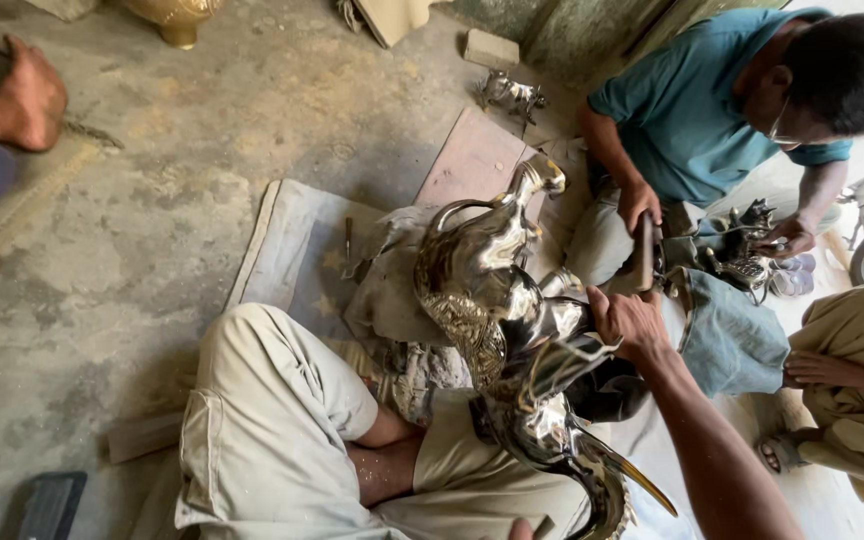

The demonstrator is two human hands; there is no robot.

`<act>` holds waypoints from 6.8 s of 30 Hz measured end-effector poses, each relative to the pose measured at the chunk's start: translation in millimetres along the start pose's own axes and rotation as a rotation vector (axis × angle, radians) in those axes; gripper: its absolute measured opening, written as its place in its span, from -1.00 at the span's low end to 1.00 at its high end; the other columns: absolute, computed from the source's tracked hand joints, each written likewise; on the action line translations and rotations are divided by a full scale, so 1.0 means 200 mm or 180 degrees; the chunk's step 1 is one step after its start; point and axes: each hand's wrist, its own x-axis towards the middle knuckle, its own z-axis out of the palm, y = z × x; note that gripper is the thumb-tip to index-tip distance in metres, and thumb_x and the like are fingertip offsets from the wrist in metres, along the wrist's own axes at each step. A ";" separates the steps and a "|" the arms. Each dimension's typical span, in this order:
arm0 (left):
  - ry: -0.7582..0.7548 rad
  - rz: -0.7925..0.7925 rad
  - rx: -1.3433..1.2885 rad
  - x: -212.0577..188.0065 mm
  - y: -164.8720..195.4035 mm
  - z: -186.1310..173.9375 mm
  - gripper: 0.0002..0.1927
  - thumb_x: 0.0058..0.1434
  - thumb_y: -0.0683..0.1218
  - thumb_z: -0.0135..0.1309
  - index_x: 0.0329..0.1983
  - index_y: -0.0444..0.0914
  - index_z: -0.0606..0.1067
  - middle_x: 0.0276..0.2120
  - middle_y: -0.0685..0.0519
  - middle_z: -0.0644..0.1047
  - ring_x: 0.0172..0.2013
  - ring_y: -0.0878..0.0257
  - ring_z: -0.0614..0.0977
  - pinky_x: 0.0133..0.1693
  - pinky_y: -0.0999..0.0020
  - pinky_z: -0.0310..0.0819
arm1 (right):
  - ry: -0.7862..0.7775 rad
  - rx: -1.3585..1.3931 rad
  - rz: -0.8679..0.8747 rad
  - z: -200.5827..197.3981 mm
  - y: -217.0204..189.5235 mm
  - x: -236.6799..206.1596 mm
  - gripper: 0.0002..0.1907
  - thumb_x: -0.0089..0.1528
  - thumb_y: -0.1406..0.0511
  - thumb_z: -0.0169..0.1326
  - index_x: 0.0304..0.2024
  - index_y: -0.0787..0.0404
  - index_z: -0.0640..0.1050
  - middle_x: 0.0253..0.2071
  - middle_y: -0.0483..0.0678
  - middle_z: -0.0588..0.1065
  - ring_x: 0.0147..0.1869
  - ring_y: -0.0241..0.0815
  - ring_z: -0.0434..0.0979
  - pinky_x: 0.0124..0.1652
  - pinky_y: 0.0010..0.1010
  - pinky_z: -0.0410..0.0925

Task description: The person sits on the floor and uses a wooden mallet and metal chisel to engrave patterns onto a large, ornate silver-colored metal vessel. They repeatedly strike the chisel to create detailed designs on the surface.

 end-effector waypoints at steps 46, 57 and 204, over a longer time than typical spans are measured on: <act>0.0430 -0.1544 0.1494 1.20 -0.49 -1.09 -0.35 0.46 0.33 -0.15 -0.20 -0.36 0.56 -0.53 -0.13 0.53 -0.43 0.09 0.66 -0.26 0.09 0.45 | 0.2223 0.4882 0.2641 0.30 -0.26 -0.72 -0.69 0.48 0.23 -0.28 0.01 0.32 0.39 -0.11 0.22 0.58 0.05 0.04 0.65 0.12 -0.22 0.45; 0.1362 -0.0732 0.0140 1.00 -0.54 -1.05 -0.56 0.37 0.16 0.09 -0.16 -0.34 0.57 -0.34 0.07 0.62 -0.31 0.34 0.58 -0.25 0.37 0.44 | 0.1985 0.6874 0.1707 0.25 -0.25 -0.58 -0.74 0.49 0.15 -0.19 -0.11 0.18 0.38 -0.56 -0.07 0.23 -0.63 -0.25 0.16 -0.68 -0.44 0.09; 0.1752 -0.1024 0.0442 0.53 -0.48 -0.85 -0.44 0.62 0.17 -0.28 -0.34 -0.31 0.42 -0.57 -0.03 0.46 -0.53 0.06 0.51 -0.40 0.10 0.29 | 0.1478 0.4287 0.0287 0.27 -0.79 -0.37 -0.88 0.37 0.41 0.13 -0.12 0.40 0.53 -0.29 0.07 0.60 -0.38 -0.31 0.61 -0.40 -0.56 0.49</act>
